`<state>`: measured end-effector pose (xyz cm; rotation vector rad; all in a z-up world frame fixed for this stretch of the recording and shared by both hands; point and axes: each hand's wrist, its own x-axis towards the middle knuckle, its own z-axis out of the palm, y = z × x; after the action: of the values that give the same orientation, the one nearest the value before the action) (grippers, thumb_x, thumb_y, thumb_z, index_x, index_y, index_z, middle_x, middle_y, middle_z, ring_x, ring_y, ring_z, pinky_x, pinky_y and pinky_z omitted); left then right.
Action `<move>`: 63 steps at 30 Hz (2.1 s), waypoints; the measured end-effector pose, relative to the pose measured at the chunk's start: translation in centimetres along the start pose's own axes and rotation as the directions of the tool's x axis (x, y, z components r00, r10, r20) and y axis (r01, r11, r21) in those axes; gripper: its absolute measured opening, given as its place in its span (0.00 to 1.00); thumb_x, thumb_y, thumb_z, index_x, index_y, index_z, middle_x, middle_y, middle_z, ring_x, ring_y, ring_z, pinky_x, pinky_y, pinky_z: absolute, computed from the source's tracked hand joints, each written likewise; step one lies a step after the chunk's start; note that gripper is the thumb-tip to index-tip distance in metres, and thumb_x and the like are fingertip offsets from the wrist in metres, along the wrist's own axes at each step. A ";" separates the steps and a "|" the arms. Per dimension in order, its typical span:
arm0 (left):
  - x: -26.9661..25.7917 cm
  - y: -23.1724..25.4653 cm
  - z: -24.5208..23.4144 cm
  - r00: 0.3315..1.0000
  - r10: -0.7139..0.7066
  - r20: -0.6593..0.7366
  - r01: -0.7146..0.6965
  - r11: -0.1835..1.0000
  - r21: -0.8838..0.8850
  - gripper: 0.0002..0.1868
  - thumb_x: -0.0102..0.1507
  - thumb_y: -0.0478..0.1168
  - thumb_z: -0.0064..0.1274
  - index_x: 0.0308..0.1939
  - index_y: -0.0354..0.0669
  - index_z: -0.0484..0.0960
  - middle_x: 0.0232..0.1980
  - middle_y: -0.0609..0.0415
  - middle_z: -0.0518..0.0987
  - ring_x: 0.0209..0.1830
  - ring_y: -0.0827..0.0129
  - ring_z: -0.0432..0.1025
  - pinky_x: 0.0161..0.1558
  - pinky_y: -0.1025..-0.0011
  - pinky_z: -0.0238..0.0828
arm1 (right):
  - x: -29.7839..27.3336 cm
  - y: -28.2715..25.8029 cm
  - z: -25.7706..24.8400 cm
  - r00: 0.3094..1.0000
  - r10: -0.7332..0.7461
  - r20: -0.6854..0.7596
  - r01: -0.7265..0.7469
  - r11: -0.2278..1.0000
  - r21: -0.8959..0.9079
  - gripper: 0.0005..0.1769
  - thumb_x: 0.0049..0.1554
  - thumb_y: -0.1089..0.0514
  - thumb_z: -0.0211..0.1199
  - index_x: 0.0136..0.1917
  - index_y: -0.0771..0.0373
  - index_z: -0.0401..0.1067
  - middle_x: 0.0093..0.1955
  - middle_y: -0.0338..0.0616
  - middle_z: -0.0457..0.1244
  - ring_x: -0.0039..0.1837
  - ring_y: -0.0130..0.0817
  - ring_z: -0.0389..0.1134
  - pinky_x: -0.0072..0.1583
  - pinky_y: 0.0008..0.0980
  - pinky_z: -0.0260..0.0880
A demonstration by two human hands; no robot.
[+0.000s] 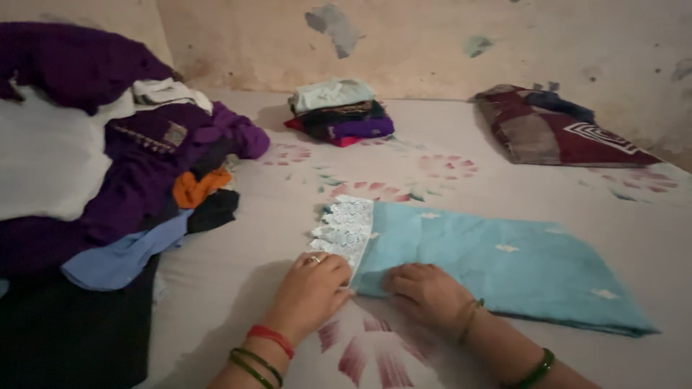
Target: The person folds a light blue garment by hand on a bed, smoothing the fabric and aligning the edges before placing it onto a stack of folded items.
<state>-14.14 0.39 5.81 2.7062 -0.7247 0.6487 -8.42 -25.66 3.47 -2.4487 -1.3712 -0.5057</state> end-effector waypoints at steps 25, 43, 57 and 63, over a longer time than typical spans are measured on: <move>11.1 11.0 12.1 0.973 -0.053 0.225 0.046 0.998 0.035 0.36 0.68 0.64 0.35 0.75 0.52 0.61 0.80 0.55 0.55 0.81 0.63 0.45 0.77 0.55 0.34 | -23.5 11.9 -9.8 0.574 0.768 -0.285 -0.819 0.533 -0.213 0.41 0.49 0.64 0.58 0.75 0.50 0.59 0.79 0.44 0.52 0.77 0.48 0.54 0.74 0.47 0.56; 20.1 11.0 15.6 0.977 -0.106 0.186 0.117 0.992 -0.048 0.39 0.67 0.68 0.36 0.74 0.50 0.63 0.80 0.50 0.57 0.81 0.58 0.48 0.76 0.49 0.37 | -13.9 15.4 -8.7 0.821 0.551 -0.147 -0.569 0.778 -0.265 0.39 0.60 0.33 0.53 0.77 0.54 0.60 0.79 0.48 0.53 0.79 0.46 0.53 0.74 0.48 0.49; 21.4 7.3 15.9 0.916 -0.287 0.278 0.265 0.957 0.117 0.39 0.66 0.68 0.33 0.75 0.54 0.61 0.80 0.55 0.56 0.81 0.66 0.46 0.77 0.53 0.35 | -14.8 33.5 -9.3 0.576 0.818 0.011 -0.792 0.554 0.258 0.30 0.61 0.38 0.53 0.69 0.56 0.71 0.66 0.46 0.67 0.69 0.41 0.66 0.70 0.38 0.62; 21.0 7.1 16.8 0.936 -0.279 0.215 0.254 0.957 0.137 0.39 0.66 0.68 0.34 0.74 0.52 0.63 0.79 0.54 0.57 0.81 0.65 0.46 0.76 0.53 0.35 | -13.3 34.3 -9.1 0.462 0.867 0.187 -0.843 0.363 0.398 0.27 0.56 0.39 0.62 0.61 0.58 0.80 0.53 0.43 0.71 0.56 0.35 0.69 0.60 0.36 0.67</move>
<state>4.28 -20.11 2.37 2.9391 -0.3651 0.3171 13.16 -56.87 3.18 -2.2886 0.0308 0.0340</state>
